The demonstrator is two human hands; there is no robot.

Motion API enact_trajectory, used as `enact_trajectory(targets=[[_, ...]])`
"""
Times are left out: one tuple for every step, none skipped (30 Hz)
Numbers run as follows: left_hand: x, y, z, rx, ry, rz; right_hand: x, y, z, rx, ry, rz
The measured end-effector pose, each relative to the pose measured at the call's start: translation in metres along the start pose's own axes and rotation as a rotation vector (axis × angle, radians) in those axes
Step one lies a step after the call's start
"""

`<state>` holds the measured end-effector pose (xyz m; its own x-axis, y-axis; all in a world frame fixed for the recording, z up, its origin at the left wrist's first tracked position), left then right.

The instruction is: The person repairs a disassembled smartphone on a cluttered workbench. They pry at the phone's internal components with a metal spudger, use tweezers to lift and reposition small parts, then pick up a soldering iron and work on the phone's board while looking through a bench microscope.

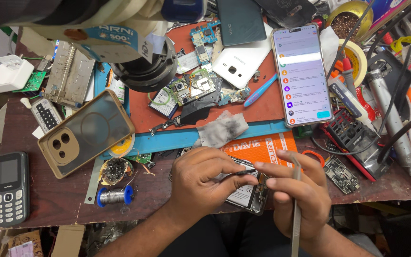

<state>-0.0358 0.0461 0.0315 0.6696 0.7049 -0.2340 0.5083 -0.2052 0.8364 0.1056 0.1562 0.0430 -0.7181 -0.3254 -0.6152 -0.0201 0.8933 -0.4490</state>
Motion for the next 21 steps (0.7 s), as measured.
enact_trajectory(targets=[[0.0,0.0,0.0,0.01,0.001,0.0,0.0,-0.002,0.0,-0.033,0.0,0.008],[-0.001,0.001,-0.001,0.019,0.001,-0.001,-0.001,-0.004,0.0,-0.065,0.0,0.016],[-0.002,0.001,-0.001,0.029,0.001,-0.001,0.0,-0.006,0.001,-0.098,0.0,0.024],[-0.002,0.001,-0.001,0.026,0.005,0.001,0.002,-0.007,0.001,-0.116,-0.019,0.037],[-0.002,0.001,-0.001,0.022,0.008,0.003,0.004,-0.008,0.001,-0.133,-0.037,0.049],[-0.002,0.001,0.0,0.018,0.011,0.004,0.006,-0.009,0.001,-0.15,-0.056,0.062],[-0.002,0.0,0.0,0.011,0.007,0.005,0.005,-0.008,0.001,-0.111,-0.042,0.066],[-0.001,0.0,0.0,0.004,0.003,0.005,0.004,-0.005,0.0,-0.071,-0.028,0.071],[-0.001,-0.001,0.0,-0.001,-0.002,0.006,0.002,-0.003,-0.001,-0.033,-0.013,0.077],[-0.001,-0.001,0.0,-0.004,-0.001,0.008,0.0,-0.002,-0.002,-0.021,-0.005,0.058],[-0.002,-0.001,0.0,-0.008,0.001,0.009,-0.001,-0.001,-0.004,-0.011,0.001,0.037],[-0.002,-0.002,0.0,-0.012,0.004,0.01,-0.003,0.001,-0.005,0.0,0.008,0.016],[-0.002,-0.002,0.001,-0.008,0.012,0.014,-0.001,0.001,-0.006,-0.001,-0.001,0.002],[-0.003,-0.002,0.001,-0.005,0.019,0.018,0.001,0.001,-0.008,-0.002,-0.009,-0.011],[-0.004,-0.002,0.001,-0.002,0.026,0.022,0.003,0.001,-0.008,-0.002,-0.017,-0.025],[-0.004,-0.002,0.001,-0.007,0.031,0.025,0.004,0.002,-0.008,0.002,-0.029,-0.049],[-0.004,-0.003,0.002,-0.012,0.034,0.029,0.006,0.003,-0.008,0.006,-0.041,-0.073],[-0.004,-0.003,0.002,-0.018,0.038,0.033,0.008,0.004,-0.007,0.011,-0.054,-0.096],[-0.004,-0.004,0.002,-0.021,0.031,0.029,0.009,0.007,-0.005,0.053,-0.05,-0.101],[-0.003,-0.004,0.002,-0.024,0.026,0.025,0.01,0.01,-0.003,0.095,-0.046,-0.107],[-0.003,-0.004,0.002,-0.027,0.02,0.02,0.01,0.014,-0.001,0.137,-0.043,-0.113]])
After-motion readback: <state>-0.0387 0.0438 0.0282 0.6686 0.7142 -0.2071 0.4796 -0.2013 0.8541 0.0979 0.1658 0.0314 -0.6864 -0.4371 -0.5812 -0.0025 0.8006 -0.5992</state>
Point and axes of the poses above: each hand's wrist, its own z-axis away from the middle knuckle, its own x-axis out of the palm, y = z × x, the point moved 7 cm from there along -z, towards the middle knuckle, and after that the axes turned 9 degrees about z, right-handed, at the moved point
